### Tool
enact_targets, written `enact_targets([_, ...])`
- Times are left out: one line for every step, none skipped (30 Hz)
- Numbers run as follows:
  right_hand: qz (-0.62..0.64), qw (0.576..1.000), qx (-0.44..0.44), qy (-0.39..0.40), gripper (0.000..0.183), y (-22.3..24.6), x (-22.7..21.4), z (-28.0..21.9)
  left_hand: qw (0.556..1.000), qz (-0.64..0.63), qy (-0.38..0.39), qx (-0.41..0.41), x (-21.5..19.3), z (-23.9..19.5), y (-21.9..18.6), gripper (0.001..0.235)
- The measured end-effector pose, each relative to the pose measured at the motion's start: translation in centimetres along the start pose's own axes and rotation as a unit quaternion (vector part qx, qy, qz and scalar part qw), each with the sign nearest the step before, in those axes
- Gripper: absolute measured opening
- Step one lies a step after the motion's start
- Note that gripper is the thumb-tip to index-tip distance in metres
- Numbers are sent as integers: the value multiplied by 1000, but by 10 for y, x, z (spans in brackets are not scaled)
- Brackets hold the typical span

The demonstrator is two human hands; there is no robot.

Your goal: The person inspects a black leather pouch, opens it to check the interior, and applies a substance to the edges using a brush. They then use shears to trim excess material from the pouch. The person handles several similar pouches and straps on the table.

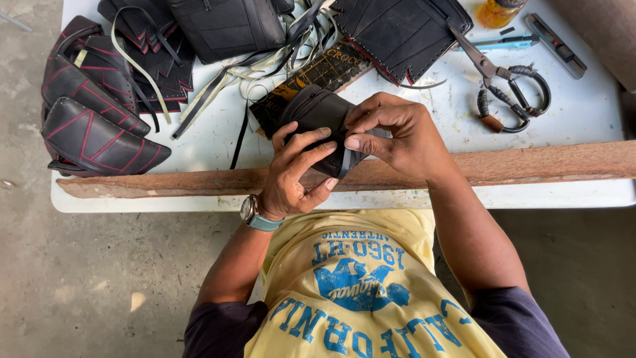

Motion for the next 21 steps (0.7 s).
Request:
enact_targets([-16, 1000, 2, 1, 13, 0, 1, 1, 1000, -2, 1, -1, 0, 0, 0, 48])
enact_targets([-24, 1000, 1, 5, 13, 2, 2, 2, 1000, -3, 0, -1, 1, 0, 0, 47])
enact_targets([-33, 999, 0, 10, 13, 3, 3, 4, 1000, -4, 0, -1, 1, 1, 1, 47])
enact_targets([-42, 999, -2, 16, 13, 5, 5, 5, 1000, -6, -1, -3, 1, 1, 1, 48])
enact_targets([-42, 999, 15, 13, 13, 3, 5, 6, 1000, -9, -1, -5, 0, 0, 1, 48])
enact_targets([-42, 999, 32, 11, 13, 1, 5, 7, 1000, -11, -2, -7, 1, -1, 2, 49])
enact_targets([-42, 998, 49, 9, 13, -2, 5, 8, 1000, -22, -3, -11, 1, -2, 3, 50])
enact_targets([-55, 997, 47, 14, 13, -1, 6, 9, 999, -34, -4, -15, 3, -2, 4, 51])
enact_targets([-67, 997, 45, 18, 13, 0, 6, 9, 999, -46, -4, -19, 4, -3, 5, 53])
enact_targets([-80, 996, 43, 23, 13, 0, 6, 9, 999, -47, -8, -18, 4, -4, 5, 53])
enact_targets([-85, 995, 46, 29, 14, -1, 6, 10, 999, -47, -11, -17, 5, -5, 6, 54])
enact_targets([-90, 994, 49, 35, 15, -2, 7, 10, 999, -47, -14, -16, 6, -7, 7, 54])
enact_targets([-95, 993, 51, 41, 15, -3, 8, 11, 999, -48, -15, -15, 7, -8, 8, 55])
enact_targets([-104, 992, 54, 51, 20, -4, 10, 12, 999, -48, -17, -14, 8, -9, 9, 55])
enact_targets([-114, 990, 56, 61, 24, -6, 11, 14, 999, -48, -18, -13, 9, -9, 10, 56])
enact_targets([-123, 988, 59, 70, 29, -9, 12, 15, 999, -45, -17, -10, 11, -11, 10, 57])
enact_targets([-73, 989, 102, 73, 38, -19, 13, 17, 999, -42, -16, -8, 13, -12, 10, 58])
enact_targets([-25, 987, 143, 74, 47, -30, 14, 19, 999, -40, -15, -2, 15, -13, 9, 59])
enact_targets([23, 980, 184, 75, 56, -40, 15, 18, 999, -45, -19, -6, 15, -14, 10, 60])
enact_targets([48, 981, 181, 46, 48, -43, 10, 19, 998, -50, -24, -6, 15, -13, 10, 61])
enact_targets([73, 981, 177, 17, 40, -47, 5, 19, 998, -55, -30, -7, 15, -12, 11, 61])
Point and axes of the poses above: each hand's wrist, its own z-axis towards the middle knuckle, its own x-axis out of the palm, y = z × x, the point moved 9 cm from there along z, towards the middle knuckle, and after that the axes turned 10 degrees about z, right-handed, at the moved point
